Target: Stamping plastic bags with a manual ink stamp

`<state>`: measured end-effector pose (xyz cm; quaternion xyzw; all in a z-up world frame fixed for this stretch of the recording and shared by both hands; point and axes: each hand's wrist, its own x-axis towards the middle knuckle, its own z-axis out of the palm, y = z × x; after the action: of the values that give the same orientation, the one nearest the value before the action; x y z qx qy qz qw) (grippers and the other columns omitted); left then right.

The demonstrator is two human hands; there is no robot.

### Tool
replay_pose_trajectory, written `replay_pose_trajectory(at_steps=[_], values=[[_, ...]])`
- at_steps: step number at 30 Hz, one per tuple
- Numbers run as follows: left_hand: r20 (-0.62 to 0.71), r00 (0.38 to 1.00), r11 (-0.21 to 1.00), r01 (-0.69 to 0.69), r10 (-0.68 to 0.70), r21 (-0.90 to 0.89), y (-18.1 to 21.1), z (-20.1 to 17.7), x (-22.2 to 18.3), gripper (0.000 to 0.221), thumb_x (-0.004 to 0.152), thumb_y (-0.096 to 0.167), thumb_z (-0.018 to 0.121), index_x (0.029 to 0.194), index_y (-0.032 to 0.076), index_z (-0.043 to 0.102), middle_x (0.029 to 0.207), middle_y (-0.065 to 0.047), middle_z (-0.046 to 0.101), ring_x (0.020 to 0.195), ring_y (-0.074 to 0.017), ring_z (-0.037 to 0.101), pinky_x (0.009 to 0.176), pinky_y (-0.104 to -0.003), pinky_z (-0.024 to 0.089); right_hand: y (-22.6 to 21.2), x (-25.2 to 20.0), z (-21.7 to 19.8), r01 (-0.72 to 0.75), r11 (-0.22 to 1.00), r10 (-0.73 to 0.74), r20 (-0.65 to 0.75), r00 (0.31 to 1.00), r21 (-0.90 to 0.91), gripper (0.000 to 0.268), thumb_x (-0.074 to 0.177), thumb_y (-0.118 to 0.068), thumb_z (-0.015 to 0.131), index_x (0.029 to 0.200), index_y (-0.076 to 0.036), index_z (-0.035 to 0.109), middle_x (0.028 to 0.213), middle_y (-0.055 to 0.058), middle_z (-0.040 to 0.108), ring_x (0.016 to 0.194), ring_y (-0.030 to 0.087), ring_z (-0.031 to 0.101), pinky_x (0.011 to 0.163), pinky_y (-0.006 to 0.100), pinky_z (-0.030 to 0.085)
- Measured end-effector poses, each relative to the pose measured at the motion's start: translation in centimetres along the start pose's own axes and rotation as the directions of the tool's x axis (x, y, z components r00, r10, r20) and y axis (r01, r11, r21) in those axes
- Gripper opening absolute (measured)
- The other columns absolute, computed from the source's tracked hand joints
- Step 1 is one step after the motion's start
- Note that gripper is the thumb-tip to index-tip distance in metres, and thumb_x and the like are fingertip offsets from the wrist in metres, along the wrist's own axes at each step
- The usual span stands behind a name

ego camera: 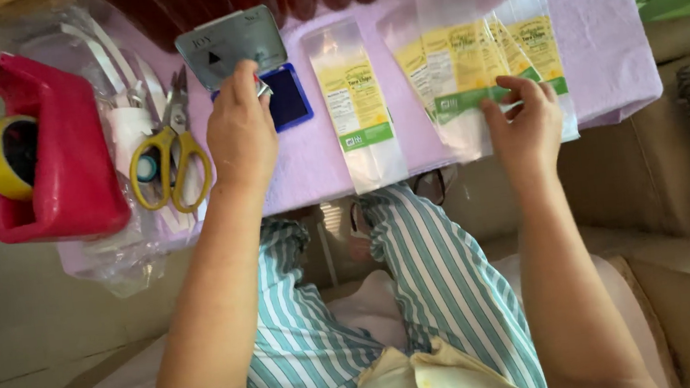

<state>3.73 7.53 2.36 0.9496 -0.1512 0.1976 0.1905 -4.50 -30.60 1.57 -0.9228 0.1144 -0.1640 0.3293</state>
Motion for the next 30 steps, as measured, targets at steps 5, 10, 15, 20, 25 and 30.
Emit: replay_pose_trajectory(at_steps=[5, 10, 15, 20, 25, 30], values=[[0.042, 0.993, 0.967, 0.119, -0.113, -0.224, 0.6, -1.2, 0.7, 0.041, 0.099, 0.005, 0.062, 0.136, 0.011, 0.044, 0.124, -0.016, 0.061, 0.105, -0.0378, 0.065, 0.076, -0.049, 0.054, -5.8, -1.2, 1.8, 0.182, 0.983, -0.182, 0.041, 0.982, -0.003, 0.031, 0.091, -0.013, 0.084, 0.119, -0.009, 0.073, 0.114, 0.012, 0.061, 0.093, 0.025, 0.061, 0.074, 0.039, 0.052], [0.222, 0.975, 0.826, 0.145, -0.025, -0.545, 5.6, -2.0, 1.3, 0.046, 0.104, 0.001, 0.056, 0.144, 0.006, 0.035, 0.124, -0.021, 0.062, 0.088, -0.0259, 0.075, 0.075, -0.035, 0.066, -9.8, -3.6, 4.5, 0.273, 0.935, -0.338, 0.326, 0.883, 0.227, 0.026, 0.095, -0.018, 0.074, 0.121, -0.011, 0.074, 0.129, 0.013, 0.061, 0.119, 0.032, 0.059, 0.098, 0.048, 0.053], [0.408, 0.903, 0.874, 0.089, 0.132, -0.478, 6.7, 0.1, 1.2, 0.062, 0.099, 0.01, 0.064, 0.152, 0.02, 0.033, 0.142, -0.024, 0.056, 0.126, -0.0454, 0.06, 0.104, -0.055, 0.051, -9.0, -4.3, 6.6, 0.51, 0.838, -0.543, 0.207, 0.814, 0.193, 0.027, 0.089, -0.028, 0.078, 0.116, -0.022, 0.077, 0.127, 0.01, 0.061, 0.117, 0.038, 0.062, 0.097, 0.047, 0.052], [0.505, 0.854, 0.891, 0.127, 0.126, -0.436, 6.3, 0.4, 2.2, 0.062, 0.099, 0.011, 0.063, 0.15, 0.024, 0.032, 0.141, -0.026, 0.057, 0.121, -0.0494, 0.062, 0.101, -0.06, 0.051, -8.5, -4.2, 6.9, 0.523, 0.828, -0.557, 0.182, 0.811, 0.201, 0.027, 0.09, -0.03, 0.078, 0.115, -0.022, 0.077, 0.126, 0.011, 0.062, 0.116, 0.04, 0.063, 0.096, 0.048, 0.053], [0.498, 0.855, 0.891, 0.107, 0.144, -0.441, 6.0, 1.0, 2.2, 0.061, 0.098, 0.01, 0.064, 0.149, 0.023, 0.033, 0.143, -0.025, 0.056, 0.122, -0.0491, 0.061, 0.101, -0.06, 0.051, -8.3, -4.3, 7.3, 0.529, 0.824, -0.562, 0.168, 0.81, 0.205, 0.026, 0.09, -0.03, 0.078, 0.116, -0.022, 0.077, 0.126, 0.011, 0.063, 0.116, 0.041, 0.063, 0.096, 0.05, 0.053], [0.418, 0.892, 0.915, 0.011, 0.174, -0.403, 6.8, 0.7, 1.8, 0.059, 0.097, 0.011, 0.064, 0.148, 0.022, 0.036, 0.125, -0.023, 0.064, 0.107, -0.0485, 0.068, 0.088, -0.06, 0.058, -8.3, -4.4, 7.3, 0.522, 0.835, -0.548, 0.182, 0.817, 0.174, 0.027, 0.089, -0.031, 0.078, 0.114, -0.022, 0.077, 0.128, 0.01, 0.062, 0.117, 0.04, 0.062, 0.095, 0.049, 0.054]])
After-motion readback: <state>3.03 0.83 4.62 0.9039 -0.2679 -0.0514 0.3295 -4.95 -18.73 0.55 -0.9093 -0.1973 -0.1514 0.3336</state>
